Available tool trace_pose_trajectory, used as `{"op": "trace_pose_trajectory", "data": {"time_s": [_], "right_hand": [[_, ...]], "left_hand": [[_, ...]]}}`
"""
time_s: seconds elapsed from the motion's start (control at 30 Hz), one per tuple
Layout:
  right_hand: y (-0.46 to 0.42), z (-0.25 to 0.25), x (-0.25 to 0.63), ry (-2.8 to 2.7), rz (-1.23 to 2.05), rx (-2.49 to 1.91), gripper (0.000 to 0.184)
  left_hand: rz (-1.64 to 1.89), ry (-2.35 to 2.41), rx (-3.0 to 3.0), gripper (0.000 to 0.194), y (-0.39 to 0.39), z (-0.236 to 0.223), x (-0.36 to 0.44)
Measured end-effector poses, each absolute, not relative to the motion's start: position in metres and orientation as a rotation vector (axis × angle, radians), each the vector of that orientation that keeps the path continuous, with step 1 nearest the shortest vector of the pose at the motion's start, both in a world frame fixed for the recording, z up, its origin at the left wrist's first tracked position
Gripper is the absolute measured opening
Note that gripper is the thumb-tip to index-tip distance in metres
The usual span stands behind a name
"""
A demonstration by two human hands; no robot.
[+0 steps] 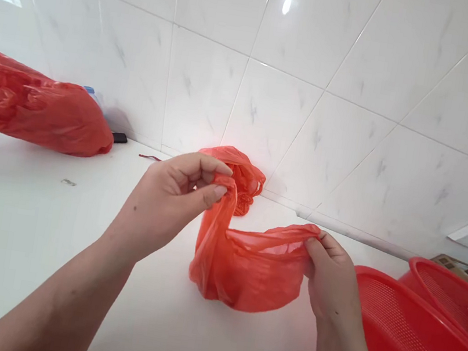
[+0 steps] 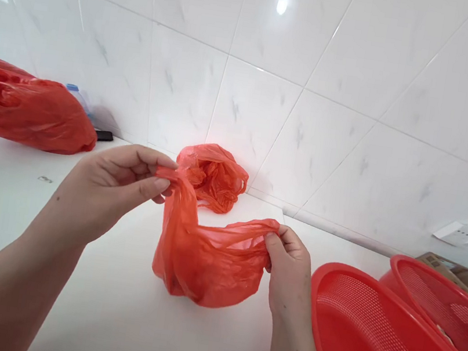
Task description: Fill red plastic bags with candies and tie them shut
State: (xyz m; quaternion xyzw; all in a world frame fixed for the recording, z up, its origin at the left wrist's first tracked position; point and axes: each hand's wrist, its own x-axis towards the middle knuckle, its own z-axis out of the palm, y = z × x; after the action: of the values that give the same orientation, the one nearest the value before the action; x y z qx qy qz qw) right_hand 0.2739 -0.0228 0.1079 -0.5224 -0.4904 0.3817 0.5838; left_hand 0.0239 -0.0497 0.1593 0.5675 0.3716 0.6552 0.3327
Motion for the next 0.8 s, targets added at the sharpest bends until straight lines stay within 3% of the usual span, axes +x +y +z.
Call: {"op": "trace_pose_trajectory", "data": {"time_s": [0.17, 0.27, 0.43, 0.57, 0.7, 0.73, 0.8], "right_hand": [[-0.019, 0.123, 0.268, -1.057, 0.922, -1.122, 0.016], [-0.022, 0.125, 0.268, -0.962, 1.162, -1.002, 0.012], [-0.034, 0.12, 0.256, -0.894, 1.502, -0.622, 0.015], [-0.05, 0.122, 0.237, -1.14, 1.548, -0.75, 0.014], [-0.063, 0.125, 0.222, -1.342, 1.548, -0.911, 0.068], [-0.064, 0.125, 0.219, -1.379, 1.567, -0.892, 0.072], [-0.063, 0.124, 0.215, -1.469, 1.59, -0.891, 0.058]], "left_hand": [[1.699, 1.112, 1.624, 0.009, -0.056, 0.155, 0.02], [1.662, 1.239, 1.771, 0.004, -0.056, 0.154, 0.02], [1.526, 1.365, 1.848, 0.021, -0.055, 0.153, 0.026], [1.427, 1.354, 1.844, 0.022, -0.057, 0.15, 0.033], [1.292, 1.153, 1.855, 0.012, -0.063, 0.148, 0.042], [1.239, 1.072, 1.859, 0.01, -0.064, 0.149, 0.044], [1.121, 0.914, 1.869, 0.016, -0.068, 0.15, 0.047]]}}
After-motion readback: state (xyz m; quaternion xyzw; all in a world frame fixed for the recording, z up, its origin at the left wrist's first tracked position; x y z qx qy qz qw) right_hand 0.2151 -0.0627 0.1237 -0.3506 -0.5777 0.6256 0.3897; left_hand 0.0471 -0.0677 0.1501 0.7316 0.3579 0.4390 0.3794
